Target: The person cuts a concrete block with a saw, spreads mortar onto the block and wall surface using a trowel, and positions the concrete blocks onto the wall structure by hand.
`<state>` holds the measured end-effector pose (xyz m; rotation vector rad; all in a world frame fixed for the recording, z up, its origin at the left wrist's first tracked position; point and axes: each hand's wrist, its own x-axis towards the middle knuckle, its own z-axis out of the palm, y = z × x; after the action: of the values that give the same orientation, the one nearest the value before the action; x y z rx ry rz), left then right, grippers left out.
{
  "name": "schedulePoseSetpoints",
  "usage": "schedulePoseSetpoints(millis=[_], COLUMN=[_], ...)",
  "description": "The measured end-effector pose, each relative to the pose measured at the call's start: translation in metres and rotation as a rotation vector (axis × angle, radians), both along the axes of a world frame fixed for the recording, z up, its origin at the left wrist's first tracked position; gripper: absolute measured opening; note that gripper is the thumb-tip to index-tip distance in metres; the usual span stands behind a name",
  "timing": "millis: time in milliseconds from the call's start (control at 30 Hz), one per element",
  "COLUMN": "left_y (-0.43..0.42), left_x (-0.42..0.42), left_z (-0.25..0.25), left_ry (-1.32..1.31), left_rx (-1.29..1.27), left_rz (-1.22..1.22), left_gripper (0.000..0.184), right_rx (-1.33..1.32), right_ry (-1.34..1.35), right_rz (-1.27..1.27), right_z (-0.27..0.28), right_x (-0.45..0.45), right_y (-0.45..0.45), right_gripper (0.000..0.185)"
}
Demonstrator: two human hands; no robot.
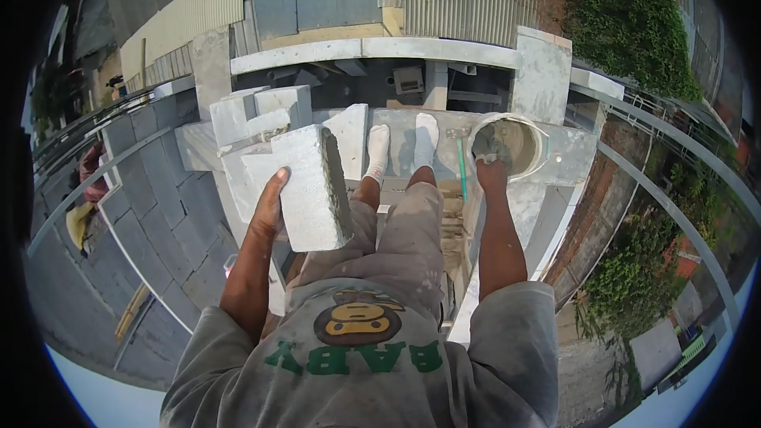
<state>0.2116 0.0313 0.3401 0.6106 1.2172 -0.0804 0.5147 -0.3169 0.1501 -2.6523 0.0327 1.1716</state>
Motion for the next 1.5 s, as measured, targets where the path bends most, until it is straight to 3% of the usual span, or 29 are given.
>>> schedulePoseSetpoints(millis=[133,200,267,333,433,533,667,767,833,900,967,1033,1167,1500], left_y=[0.008,0.014,0.022,0.032,0.052,0.064,0.073,0.070,0.062,0.051,0.051,0.052,0.028,-0.071], left_x=[-0.007,-0.009,-0.019,-0.024,-0.029,-0.039,-0.045,-0.045,-0.044,-0.048,-0.057,-0.081,-0.139,-0.171], left_z=[0.009,0.019,0.025,0.036,0.062,0.072,0.089,0.083,0.079,0.075,0.068,0.055,0.040,-0.007], left_ry=[-0.083,-0.126,-0.162,-0.193,-0.221,-0.224,-0.229,-0.168,-0.088,-0.001,0.151,0.298,0.514,0.736], left_rx=[0.087,0.119,0.126,0.161,0.228,0.314,0.330,0.426,0.539,0.700,0.781,0.792,0.710,0.644], left_rz=[-0.048,-0.054,-0.059,-0.091,-0.203,-0.303,-0.322,-0.393,-0.424,-0.201,0.069,0.293,0.554,0.615], left_gripper=[0.074,0.075,0.078,0.081,0.091,0.093,0.094,0.095,0.096,0.090,0.086,0.077,0.077,0.079], right_rx=[0.322,0.503,0.768,0.782,0.763,0.561,0.542,0.489,0.544,0.555,0.618,0.659,0.747,0.747], right_ry=[-0.017,0.171,0.358,0.496,0.680,0.762,0.919,0.769,0.705,0.593,0.575,0.483,0.423,0.378], right_rz=[0.141,0.145,0.223,0.385,0.772,1.096,1.078,1.174,1.077,1.041,0.847,0.787,0.638,0.621], right_z=[0.031,0.154,0.181,0.222,0.240,0.259,0.278,0.279,0.275,0.266,0.257,0.262,0.245,0.237], right_x=[0.010,0.001,-0.011,-0.029,-0.056,-0.077,-0.086,-0.092,-0.089,-0.079,-0.066,-0.052,-0.015,-0.017], right_y=[0.083,0.182,0.232,0.287,0.345,0.385,0.399,0.392,0.387,0.379,0.372,0.373,0.373,0.386], right_gripper=[0.043,0.043,0.049,0.058,0.071,0.082,0.086,0.087,0.083,0.081,0.076,0.072,0.064,0.060])
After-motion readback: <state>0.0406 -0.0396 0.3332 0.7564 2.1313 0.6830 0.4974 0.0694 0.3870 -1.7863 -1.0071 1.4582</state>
